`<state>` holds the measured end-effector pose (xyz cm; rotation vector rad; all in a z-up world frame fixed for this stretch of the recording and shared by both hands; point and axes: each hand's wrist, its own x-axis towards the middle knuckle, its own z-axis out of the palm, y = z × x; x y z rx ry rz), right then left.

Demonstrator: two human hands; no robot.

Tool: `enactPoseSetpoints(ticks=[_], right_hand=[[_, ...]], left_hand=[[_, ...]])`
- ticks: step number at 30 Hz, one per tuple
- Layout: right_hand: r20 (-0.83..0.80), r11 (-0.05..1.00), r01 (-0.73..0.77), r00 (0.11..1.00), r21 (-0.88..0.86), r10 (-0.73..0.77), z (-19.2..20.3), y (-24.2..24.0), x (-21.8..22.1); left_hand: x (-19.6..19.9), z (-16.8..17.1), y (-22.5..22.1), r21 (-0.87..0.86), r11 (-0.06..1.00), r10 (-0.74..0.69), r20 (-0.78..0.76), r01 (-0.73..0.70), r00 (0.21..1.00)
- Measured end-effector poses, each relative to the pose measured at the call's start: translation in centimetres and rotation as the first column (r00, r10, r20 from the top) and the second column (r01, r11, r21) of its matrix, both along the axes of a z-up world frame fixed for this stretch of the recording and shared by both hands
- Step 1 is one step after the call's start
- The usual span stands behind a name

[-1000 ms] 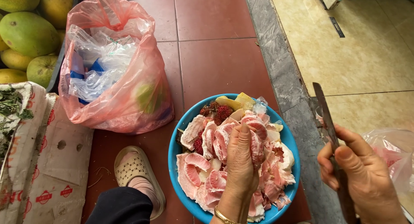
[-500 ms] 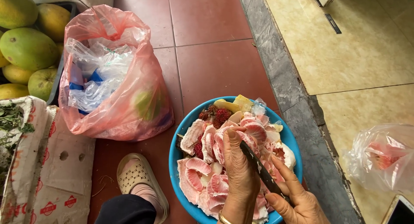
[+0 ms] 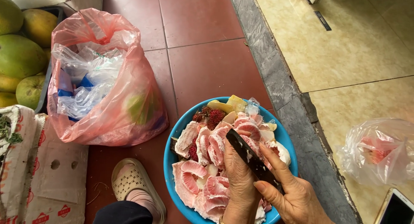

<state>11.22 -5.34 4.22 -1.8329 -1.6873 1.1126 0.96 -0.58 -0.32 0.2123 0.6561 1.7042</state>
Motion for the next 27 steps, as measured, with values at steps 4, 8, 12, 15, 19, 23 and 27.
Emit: enactPoseSetpoints(ticks=[4, 8, 12, 15, 19, 23, 27], right_hand=[[0.010, 0.998, -0.042, 0.999, 0.043, 0.041, 0.0, 0.4, -0.1], [0.031, 0.979, -0.082, 0.997, 0.185, 0.077, -0.6, 0.4, 0.2], [-0.123, 0.957, -0.045, 0.989, 0.287, 0.083, -1.3, 0.7, 1.0], [-0.707, 0.994, 0.075, 0.698, -0.083, -0.112, -0.5, 0.7, 2.2], [-0.842, 0.960, 0.044, 0.470, -0.277, -0.265, -1.0, 0.3, 3.8], [-0.824, 0.983, -0.018, 0.548, -0.185, -0.145, -0.8, -0.8, 2.6], [-0.513, 0.965, 0.025, 0.843, -0.263, -0.161, 0.9, -0.5, 1.5]], left_hand=[[-0.1, 0.1, 0.0, -0.006, 0.999, -0.035, 0.005, 0.035, 0.999], [-0.2, 0.1, -0.3, -0.027, 0.996, -0.088, 0.016, 0.088, 0.996], [-0.5, 0.3, -0.3, -0.038, 0.990, -0.133, 0.028, 0.134, 0.991], [-0.9, 0.9, -0.2, -0.067, 0.979, -0.196, -0.039, 0.193, 0.980], [-1.0, 0.8, -0.3, -0.068, 0.959, -0.273, 0.025, 0.274, 0.962], [-1.2, 0.9, -0.1, -0.034, 0.986, -0.168, -0.117, 0.165, 0.979], [-1.7, 1.8, -0.4, -0.023, 0.992, -0.126, -0.320, 0.126, 0.939]])
